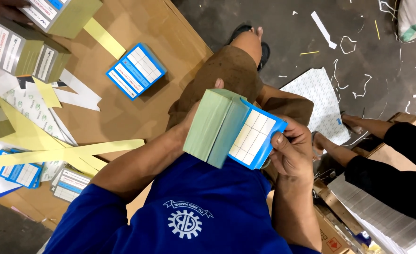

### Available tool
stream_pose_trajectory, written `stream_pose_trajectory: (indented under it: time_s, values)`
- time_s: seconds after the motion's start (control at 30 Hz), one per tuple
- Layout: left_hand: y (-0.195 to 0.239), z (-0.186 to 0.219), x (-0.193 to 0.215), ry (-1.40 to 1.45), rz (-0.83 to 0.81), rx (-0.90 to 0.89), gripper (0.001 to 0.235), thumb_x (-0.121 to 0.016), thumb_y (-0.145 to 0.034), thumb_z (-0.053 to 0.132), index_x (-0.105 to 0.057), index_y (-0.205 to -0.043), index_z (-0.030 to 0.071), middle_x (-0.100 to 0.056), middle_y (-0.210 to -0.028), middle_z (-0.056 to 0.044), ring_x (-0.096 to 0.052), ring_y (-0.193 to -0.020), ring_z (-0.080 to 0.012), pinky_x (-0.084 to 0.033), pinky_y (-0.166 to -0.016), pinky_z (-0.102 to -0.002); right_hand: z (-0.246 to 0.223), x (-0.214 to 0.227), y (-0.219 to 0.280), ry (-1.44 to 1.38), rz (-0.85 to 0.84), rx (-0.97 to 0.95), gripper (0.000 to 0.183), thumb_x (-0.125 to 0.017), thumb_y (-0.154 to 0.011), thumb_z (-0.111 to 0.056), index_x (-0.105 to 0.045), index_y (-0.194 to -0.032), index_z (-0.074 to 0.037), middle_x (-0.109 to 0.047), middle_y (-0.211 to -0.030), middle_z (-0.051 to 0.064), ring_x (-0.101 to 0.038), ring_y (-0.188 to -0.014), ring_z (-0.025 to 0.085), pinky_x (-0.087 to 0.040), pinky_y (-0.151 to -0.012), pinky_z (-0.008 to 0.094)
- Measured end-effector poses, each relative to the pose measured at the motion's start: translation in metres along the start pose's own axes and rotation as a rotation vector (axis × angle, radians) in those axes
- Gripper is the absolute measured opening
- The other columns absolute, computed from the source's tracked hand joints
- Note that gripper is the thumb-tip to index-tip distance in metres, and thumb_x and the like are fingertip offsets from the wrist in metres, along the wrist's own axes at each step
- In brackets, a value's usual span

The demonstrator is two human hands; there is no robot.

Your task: The person applies and secures paper bands around stacks of small printed pads.

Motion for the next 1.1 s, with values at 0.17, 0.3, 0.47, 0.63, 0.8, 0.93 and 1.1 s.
stream_pose_trajectory:
  time_s: [0.17,0.3,0.47,0.63,0.8,0.93,1.1]
  values:
    - [0.006,0.031,0.007,-0.556,0.424,-0.125,0.077,-0.033,-0.105,0.066,-0.070,-0.097,-0.002,-0.072,-0.085,-0.013,-0.070,-0.084,-0.0216,-0.057,-0.078,-0.037,0.011,0.018,0.001,0.022,0.047,-0.010,0.049,-0.075,-0.103,-0.018,-0.058,-0.137,0.012,-0.070,-0.116,0.016,-0.068,-0.100,0.018,-0.055,-0.087,0.030]
    - [0.034,0.078,-0.010,-1.071,0.691,-0.538,0.069,-0.040,-0.102,0.064,-0.070,-0.110,0.003,-0.075,-0.083,-0.016,-0.072,-0.083,-0.0254,-0.055,-0.074,-0.040,0.024,-0.016,-0.016,-0.043,-0.025,-0.062,0.076,-0.074,-0.098,-0.036,-0.046,-0.151,0.009,-0.064,-0.137,0.015,-0.065,-0.115,0.019,-0.054,-0.096,0.032]
    - [0.056,0.086,-0.004,-1.190,0.804,-0.627,0.061,-0.041,-0.105,0.058,-0.065,-0.101,0.002,-0.070,-0.081,-0.019,-0.072,-0.077,-0.0339,-0.053,-0.069,-0.044,0.039,-0.056,-0.030,0.425,-0.053,-0.014,0.070,-0.073,-0.095,-0.025,-0.043,-0.153,0.003,-0.061,-0.139,0.011,-0.061,-0.124,0.015,-0.049,-0.105,0.029]
    - [0.075,0.091,0.000,-1.162,0.883,-0.538,0.063,-0.038,-0.103,0.058,-0.066,-0.103,0.002,-0.070,-0.081,-0.020,-0.071,-0.076,-0.0350,-0.052,-0.069,-0.045,0.062,-0.038,-0.040,0.682,0.093,-0.032,0.051,-0.075,-0.090,-0.005,-0.054,-0.137,0.002,-0.068,-0.118,0.009,-0.063,-0.105,0.012,-0.051,-0.093,0.027]
    - [0.081,0.084,0.024,-1.042,0.687,-0.308,0.090,-0.013,-0.098,0.074,-0.055,-0.137,0.004,-0.065,-0.128,-0.021,-0.061,-0.120,-0.0359,-0.044,-0.102,-0.044,0.069,-0.040,-0.047,0.594,0.133,-0.096,0.037,-0.074,-0.090,-0.001,-0.063,-0.125,0.002,-0.071,-0.108,0.008,-0.065,-0.096,0.012,-0.051,-0.088,0.026]
    - [0.093,0.093,0.027,-1.043,0.635,-0.094,0.100,-0.007,-0.093,0.076,-0.067,-0.131,0.005,-0.069,-0.131,-0.020,-0.063,-0.123,-0.0345,-0.045,-0.105,-0.043,0.081,-0.029,-0.050,0.433,0.145,-0.153,0.036,-0.073,-0.091,0.000,-0.063,-0.125,0.003,-0.072,-0.110,0.009,-0.066,-0.098,0.013,-0.052,-0.090,0.027]
    - [0.134,0.124,0.013,-1.540,0.849,-0.684,0.054,-0.054,-0.103,0.052,-0.068,-0.119,0.002,-0.069,-0.118,-0.019,-0.065,-0.114,-0.0356,-0.050,-0.100,-0.042,0.079,-0.023,-0.049,0.266,0.165,-0.168,0.033,-0.069,-0.092,0.000,-0.063,-0.124,0.005,-0.072,-0.111,0.012,-0.069,-0.099,0.018,-0.054,-0.092,0.031]
Point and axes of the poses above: each hand's wrist, its own y-axis away from the middle knuckle, its own x-axis out of the back of the hand, z = x × y, the point moved 8 cm from there along -y, towards the middle knuckle
